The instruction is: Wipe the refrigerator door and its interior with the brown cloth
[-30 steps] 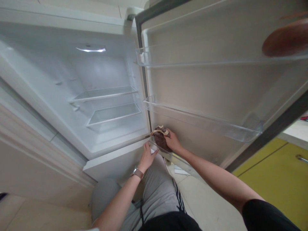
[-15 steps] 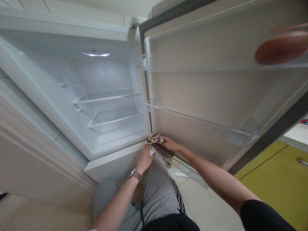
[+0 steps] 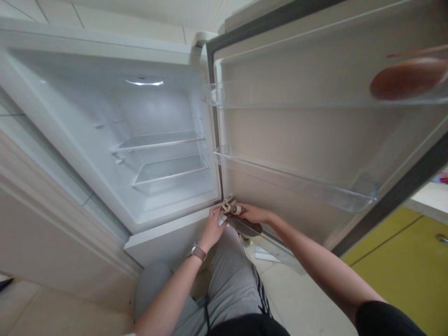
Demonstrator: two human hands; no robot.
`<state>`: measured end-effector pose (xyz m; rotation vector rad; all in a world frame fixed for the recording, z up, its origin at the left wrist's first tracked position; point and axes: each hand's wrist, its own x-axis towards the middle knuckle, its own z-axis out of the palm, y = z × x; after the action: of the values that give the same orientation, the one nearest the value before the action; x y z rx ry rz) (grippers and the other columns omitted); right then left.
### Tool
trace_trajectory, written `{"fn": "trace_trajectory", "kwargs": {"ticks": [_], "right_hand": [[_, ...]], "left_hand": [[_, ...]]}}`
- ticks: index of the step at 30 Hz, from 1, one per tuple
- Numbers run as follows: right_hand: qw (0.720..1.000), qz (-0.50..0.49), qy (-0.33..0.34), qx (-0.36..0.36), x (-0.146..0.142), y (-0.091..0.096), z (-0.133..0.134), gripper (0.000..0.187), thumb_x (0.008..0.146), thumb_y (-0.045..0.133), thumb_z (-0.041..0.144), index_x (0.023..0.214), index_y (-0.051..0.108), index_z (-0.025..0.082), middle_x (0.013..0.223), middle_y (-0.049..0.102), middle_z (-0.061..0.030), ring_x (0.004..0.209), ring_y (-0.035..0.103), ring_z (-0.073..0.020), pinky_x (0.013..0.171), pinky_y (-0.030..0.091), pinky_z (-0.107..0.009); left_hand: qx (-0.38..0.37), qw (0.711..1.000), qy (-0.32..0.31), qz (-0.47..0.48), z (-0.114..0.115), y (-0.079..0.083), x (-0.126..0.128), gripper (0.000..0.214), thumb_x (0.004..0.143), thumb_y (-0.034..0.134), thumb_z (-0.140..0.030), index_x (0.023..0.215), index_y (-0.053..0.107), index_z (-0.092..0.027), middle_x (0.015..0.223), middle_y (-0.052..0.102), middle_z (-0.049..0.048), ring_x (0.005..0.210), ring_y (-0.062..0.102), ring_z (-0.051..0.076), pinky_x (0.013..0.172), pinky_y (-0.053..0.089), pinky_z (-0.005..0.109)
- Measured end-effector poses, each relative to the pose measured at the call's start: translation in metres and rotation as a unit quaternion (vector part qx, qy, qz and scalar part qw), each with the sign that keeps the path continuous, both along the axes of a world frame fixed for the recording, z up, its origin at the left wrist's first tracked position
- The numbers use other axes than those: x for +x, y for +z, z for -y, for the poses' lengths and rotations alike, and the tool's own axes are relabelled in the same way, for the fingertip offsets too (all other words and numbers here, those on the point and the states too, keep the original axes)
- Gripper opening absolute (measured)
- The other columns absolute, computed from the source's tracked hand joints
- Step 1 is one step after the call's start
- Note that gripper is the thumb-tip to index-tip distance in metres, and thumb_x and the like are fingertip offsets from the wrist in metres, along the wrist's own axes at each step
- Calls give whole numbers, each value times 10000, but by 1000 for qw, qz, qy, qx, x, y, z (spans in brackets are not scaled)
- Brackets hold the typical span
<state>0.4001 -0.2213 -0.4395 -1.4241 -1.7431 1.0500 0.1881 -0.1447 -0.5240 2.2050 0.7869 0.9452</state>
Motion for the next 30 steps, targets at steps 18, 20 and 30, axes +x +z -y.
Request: {"fn": "trace_trajectory", "kwargs": {"ticks": [18,20,30], "right_hand": [[987,136,-28,-80,36,39,148,345,963,549,414,1224,695,241,1215,743,-75,1104,676,-251,939,504,-307],[984,147,-35,-97,41,47,163,332,957,556,404,1220,707,269,1245,741,-70,1120,681,-244,957,504,-300],[969,220,-100,-43,17,31,187,450,933,504,273,1353,665,252,1299,733,-74,1142,692,-262,960,512,-334]], "left_hand": [[19,1000,-13,-1,10,2,15,416,980,685,-296,1363,525,-268,1624,301,110,1561,335,273,1295,299,499],[11,1000,-13,-11,9,5,14,331,967,702,-301,1266,569,-246,1604,325,113,1538,377,279,1290,311,492],[-22,994,45,-97,15,5,15,333,1007,607,-344,1298,518,-207,1528,389,167,1261,623,306,1096,507,487]]}}
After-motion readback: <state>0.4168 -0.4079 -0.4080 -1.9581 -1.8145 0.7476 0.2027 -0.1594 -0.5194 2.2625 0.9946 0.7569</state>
